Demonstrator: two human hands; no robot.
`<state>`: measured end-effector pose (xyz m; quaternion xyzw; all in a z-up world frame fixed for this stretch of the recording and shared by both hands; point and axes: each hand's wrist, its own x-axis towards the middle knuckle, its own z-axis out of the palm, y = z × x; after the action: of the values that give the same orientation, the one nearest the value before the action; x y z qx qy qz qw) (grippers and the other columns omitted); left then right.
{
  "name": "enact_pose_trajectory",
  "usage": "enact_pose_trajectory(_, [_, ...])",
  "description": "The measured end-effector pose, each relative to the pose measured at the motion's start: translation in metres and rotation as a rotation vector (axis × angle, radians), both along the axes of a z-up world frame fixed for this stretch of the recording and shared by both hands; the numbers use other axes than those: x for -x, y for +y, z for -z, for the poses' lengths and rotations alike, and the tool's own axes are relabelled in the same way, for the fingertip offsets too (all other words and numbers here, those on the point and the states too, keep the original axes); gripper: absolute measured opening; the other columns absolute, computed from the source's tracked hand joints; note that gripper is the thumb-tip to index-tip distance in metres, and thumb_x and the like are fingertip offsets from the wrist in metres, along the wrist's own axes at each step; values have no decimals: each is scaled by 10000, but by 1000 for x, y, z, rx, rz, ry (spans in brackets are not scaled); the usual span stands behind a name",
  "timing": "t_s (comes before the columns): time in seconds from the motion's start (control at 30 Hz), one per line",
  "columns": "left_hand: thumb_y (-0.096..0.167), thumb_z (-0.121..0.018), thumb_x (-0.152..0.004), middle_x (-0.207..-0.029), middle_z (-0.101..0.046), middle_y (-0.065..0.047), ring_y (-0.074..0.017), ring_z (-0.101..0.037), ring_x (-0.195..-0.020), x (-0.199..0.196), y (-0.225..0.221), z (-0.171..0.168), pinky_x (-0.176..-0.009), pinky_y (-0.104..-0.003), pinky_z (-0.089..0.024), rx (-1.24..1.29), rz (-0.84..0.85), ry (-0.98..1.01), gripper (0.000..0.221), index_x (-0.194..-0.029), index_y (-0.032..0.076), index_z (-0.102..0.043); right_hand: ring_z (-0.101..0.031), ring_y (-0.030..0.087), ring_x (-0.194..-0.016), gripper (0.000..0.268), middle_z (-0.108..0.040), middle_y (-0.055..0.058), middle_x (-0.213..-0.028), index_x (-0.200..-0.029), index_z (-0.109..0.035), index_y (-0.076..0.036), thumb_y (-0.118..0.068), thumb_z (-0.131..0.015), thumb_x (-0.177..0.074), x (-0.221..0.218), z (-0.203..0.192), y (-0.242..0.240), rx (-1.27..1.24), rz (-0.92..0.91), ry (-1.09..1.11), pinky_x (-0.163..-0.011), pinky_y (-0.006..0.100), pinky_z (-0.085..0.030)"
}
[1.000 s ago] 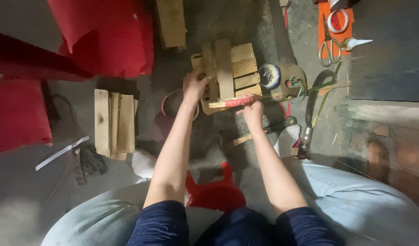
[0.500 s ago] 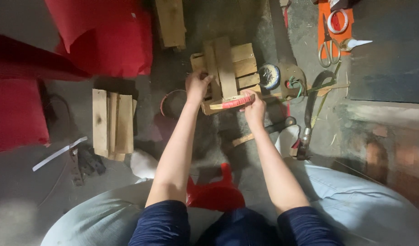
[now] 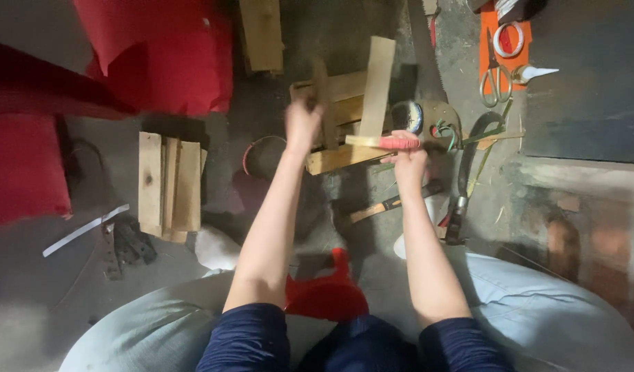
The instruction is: Assemble a circular wooden frame by applying glue with a brush and attaching wooden slats
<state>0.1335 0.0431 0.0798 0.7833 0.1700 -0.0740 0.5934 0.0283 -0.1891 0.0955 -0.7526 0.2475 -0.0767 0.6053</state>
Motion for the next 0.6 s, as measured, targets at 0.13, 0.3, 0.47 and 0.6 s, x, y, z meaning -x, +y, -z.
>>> enact_pose_trajectory(0.13, [332,-806,-851,-973,-772,-143,-363,-731,-1015,3,-18,79,-867,-505,-589,-122,138,70,343,-1095,95,-763,-755,311,-714,190,-728,241,-1001,-1114,-708,-23,-139,-559,-1086,3,10,-9,28,-31,81,-487,331,-662])
enact_pose_trajectory(0.3, [431,-832,-826,-1015,-791,-28,-251,-744,-1059,7,-18,89,-910,-404,-604,-98,148,273,343,-1058,182,-792,-746,347,-714,218,-702,271,-995,-1141,-706,-34,-166,-539,-1093,6,13,-1,47,-89,149,-507,333,-671])
enact_pose_trajectory(0.47, [376,-843,-829,-1022,-786,-107,-311,-741,-1067,11,-24,80,-911,-454,-600,-9,125,312,352,-1059,114,-792,-723,273,-1007,149,-751,183,-979,-1079,-752,-69,-194,-672,-1076,6,29,-17,461,-264,108,-805,466,-581])
enact_pose_trajectory(0.6, [385,-844,-806,-997,-784,-84,-296,-739,-1064,7,-25,68,-898,-445,-608,-38,117,323,320,-1013,147,-793,-712,206,-1021,138,-764,118,-985,-1075,-763,-111,-218,-677,-1071,4,21,-9,466,-271,117,-890,413,-565])
